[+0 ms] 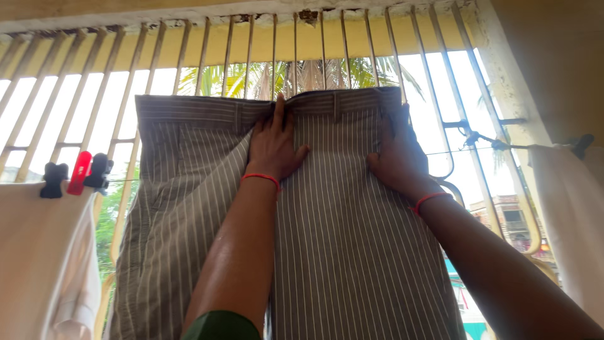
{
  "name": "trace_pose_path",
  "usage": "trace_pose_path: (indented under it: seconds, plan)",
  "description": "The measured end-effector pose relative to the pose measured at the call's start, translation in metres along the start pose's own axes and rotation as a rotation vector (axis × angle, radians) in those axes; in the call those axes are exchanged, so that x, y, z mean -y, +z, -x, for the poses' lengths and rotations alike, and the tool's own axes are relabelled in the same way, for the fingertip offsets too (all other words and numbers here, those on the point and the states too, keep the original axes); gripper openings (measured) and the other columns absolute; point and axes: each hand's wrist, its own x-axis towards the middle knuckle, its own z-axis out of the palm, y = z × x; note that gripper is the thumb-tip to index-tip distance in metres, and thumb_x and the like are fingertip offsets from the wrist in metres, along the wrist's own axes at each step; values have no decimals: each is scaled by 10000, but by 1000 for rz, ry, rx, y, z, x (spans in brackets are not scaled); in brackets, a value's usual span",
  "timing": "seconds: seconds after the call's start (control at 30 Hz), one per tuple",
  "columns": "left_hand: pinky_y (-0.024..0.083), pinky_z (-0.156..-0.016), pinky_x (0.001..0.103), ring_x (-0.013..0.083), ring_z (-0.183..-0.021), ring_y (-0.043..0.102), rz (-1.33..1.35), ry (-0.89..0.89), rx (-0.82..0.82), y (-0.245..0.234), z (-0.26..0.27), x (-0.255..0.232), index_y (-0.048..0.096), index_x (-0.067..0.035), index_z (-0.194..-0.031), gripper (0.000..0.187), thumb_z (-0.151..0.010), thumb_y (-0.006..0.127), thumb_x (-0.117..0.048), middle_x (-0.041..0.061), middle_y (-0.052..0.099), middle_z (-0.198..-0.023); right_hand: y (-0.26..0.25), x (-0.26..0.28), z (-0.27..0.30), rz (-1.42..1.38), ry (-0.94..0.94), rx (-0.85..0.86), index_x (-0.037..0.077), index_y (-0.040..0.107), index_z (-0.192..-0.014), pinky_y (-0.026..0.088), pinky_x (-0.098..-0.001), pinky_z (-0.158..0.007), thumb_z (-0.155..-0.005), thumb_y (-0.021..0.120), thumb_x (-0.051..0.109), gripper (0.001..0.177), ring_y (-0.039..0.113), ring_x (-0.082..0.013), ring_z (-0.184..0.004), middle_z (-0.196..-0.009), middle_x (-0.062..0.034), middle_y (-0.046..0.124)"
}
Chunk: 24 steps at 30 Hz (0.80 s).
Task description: The person hangs a pair of striped trousers on a clothesline using clothespins. They then remove a white cloth from the line, fold it, and place it on a ledge. Finally, they pick up a light blue shirt, unfold it, and hang it on the line.
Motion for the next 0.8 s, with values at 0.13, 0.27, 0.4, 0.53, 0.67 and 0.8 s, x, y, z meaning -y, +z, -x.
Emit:
trace_pose_path:
  seconds: [0.13, 0.27, 0.4, 0.53, 0.67, 0.8]
  plan:
    - [236, -1225, 492, 346, -1484, 350, 59, -12, 39, 34, 1, -3, 312, -89, -1590, 970, -847, 602, -641, 149, -42, -1715, 7, -5, 10, -54, 46, 92, 20, 299, -1537, 418, -525, -1095, -815, 673, 296, 858, 403, -490, -1387, -1648, -311, 100]
    - [247, -1235, 490, 385, -1479, 355, 81, -90, 201, 41, 3, 7, 329, -149, -1596, 915, -883, 562, -672, 120, -25, -1719, 34, -17, 5, -90, 35, 144, 17, 413, -1466, 426, -522, -1108, -890, 593, 316, 674, 477, -479, -1361, -1663, -299, 133]
    - [308, -1229, 507, 357, -1508, 350, 180, -274, 602, 29, 16, 2, 336, -221, -1606, 855, -917, 485, -703, 33, -80, -1745, 74, -34, 5, -115, 31, 240, 13, 518, -1461, 406, -497, -1173, -1034, 524, 407, 580, 446, -511, -1416, -1644, -331, 155]
    - [352, -1209, 536, 335, -1486, 407, 271, -419, 790, 19, 42, -12, 471, -230, -1538, 763, -926, 461, -686, 25, 187, -1699, 91, -39, 10, -100, 221, 465, 42, 493, -1459, 354, -456, -1183, -1028, 445, 515, 642, 436, -447, -1411, -1725, -203, -100]
    - [441, -1166, 492, 326, -1383, 569, 372, -486, 874, 20, 49, -13, 654, -157, -1410, 726, -929, 494, -676, 127, 599, -1498, 88, -39, 18, -58, 184, 523, 189, 649, -1372, 356, -478, -1154, -983, 399, 541, 581, 440, -394, -1418, -1723, -107, 52]
    - [473, -1121, 503, 347, -1315, 608, 400, -486, 828, 34, 45, -3, 630, -114, -1395, 661, -968, 485, -597, 161, 604, -1453, 83, -52, 22, -86, 117, 466, 86, 751, -1189, 503, -473, -1040, -1021, 366, 582, 650, 680, -400, -1166, -1242, -238, 730]
